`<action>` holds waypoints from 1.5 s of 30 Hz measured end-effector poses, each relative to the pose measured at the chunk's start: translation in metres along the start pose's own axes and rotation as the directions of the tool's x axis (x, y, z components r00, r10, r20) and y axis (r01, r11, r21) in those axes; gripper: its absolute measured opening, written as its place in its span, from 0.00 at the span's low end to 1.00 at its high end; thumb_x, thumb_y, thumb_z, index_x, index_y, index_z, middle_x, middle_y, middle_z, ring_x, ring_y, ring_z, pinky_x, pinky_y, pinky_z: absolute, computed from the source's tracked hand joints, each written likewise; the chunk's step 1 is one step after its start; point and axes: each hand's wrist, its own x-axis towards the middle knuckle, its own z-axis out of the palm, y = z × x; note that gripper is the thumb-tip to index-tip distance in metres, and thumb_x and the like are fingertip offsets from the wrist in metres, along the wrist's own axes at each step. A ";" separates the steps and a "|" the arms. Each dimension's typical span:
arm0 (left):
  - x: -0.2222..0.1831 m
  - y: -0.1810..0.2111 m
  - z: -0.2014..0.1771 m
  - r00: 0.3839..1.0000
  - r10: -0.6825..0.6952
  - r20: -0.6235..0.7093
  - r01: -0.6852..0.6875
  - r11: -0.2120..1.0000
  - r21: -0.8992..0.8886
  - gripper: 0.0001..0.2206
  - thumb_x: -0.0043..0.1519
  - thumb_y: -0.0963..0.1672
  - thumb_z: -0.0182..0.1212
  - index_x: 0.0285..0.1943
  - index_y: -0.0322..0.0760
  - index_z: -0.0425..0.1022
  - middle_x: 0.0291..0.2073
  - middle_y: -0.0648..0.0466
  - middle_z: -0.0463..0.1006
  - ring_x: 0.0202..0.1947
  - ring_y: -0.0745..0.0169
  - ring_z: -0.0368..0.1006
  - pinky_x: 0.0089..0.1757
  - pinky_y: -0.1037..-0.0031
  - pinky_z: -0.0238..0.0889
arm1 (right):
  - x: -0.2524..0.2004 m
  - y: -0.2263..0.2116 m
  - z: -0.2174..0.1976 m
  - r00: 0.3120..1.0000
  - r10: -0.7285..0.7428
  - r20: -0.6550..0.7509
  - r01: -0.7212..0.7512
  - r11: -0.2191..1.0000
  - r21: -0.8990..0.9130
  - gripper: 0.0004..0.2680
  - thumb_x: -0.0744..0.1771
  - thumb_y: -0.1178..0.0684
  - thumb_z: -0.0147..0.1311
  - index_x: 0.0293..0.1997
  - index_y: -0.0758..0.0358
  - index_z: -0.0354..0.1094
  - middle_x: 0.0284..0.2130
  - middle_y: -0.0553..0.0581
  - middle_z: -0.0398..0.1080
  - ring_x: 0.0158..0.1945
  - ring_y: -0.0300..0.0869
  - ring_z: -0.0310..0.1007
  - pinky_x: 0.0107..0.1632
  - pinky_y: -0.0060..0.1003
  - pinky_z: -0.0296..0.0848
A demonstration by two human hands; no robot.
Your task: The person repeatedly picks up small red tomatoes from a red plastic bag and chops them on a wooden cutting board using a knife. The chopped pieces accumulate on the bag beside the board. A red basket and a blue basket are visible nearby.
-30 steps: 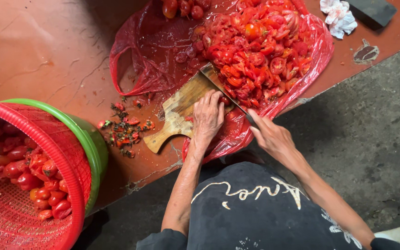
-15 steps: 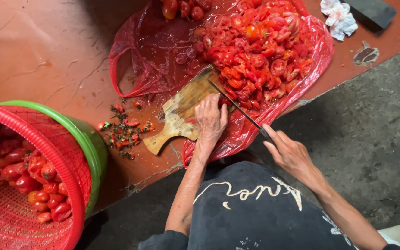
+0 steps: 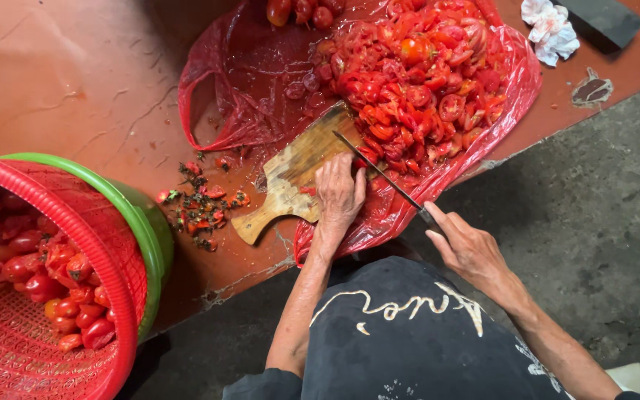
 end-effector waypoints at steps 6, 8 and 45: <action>-0.002 0.003 0.001 0.999 -0.008 -0.034 0.008 1.000 -0.001 0.16 0.59 0.40 0.65 0.55 0.31 0.70 0.48 0.45 0.76 0.48 0.47 0.72 0.49 0.60 0.61 | 0.017 -0.004 0.013 1.000 -0.011 0.004 0.011 0.999 0.037 0.24 0.66 0.54 0.57 0.72 0.55 0.54 0.36 0.62 0.70 0.32 0.58 0.74 0.33 0.50 0.72; 0.000 0.003 0.001 0.999 -0.016 -0.029 0.016 1.000 -0.003 0.16 0.59 0.40 0.65 0.54 0.32 0.70 0.47 0.46 0.76 0.47 0.48 0.72 0.49 0.61 0.60 | 0.034 -0.002 0.023 1.000 -0.017 0.012 0.017 0.999 0.042 0.24 0.67 0.53 0.57 0.72 0.55 0.54 0.37 0.63 0.71 0.33 0.59 0.75 0.33 0.50 0.73; 0.217 -0.117 -0.013 0.871 -0.303 0.387 0.380 0.914 -0.141 0.15 0.66 0.50 0.58 0.56 0.40 0.73 0.42 0.48 0.83 0.44 0.51 0.83 0.44 0.64 0.74 | 0.057 0.032 0.032 0.991 0.060 -0.120 -0.044 0.990 0.133 0.23 0.67 0.51 0.57 0.71 0.52 0.57 0.47 0.65 0.74 0.45 0.62 0.77 0.42 0.50 0.77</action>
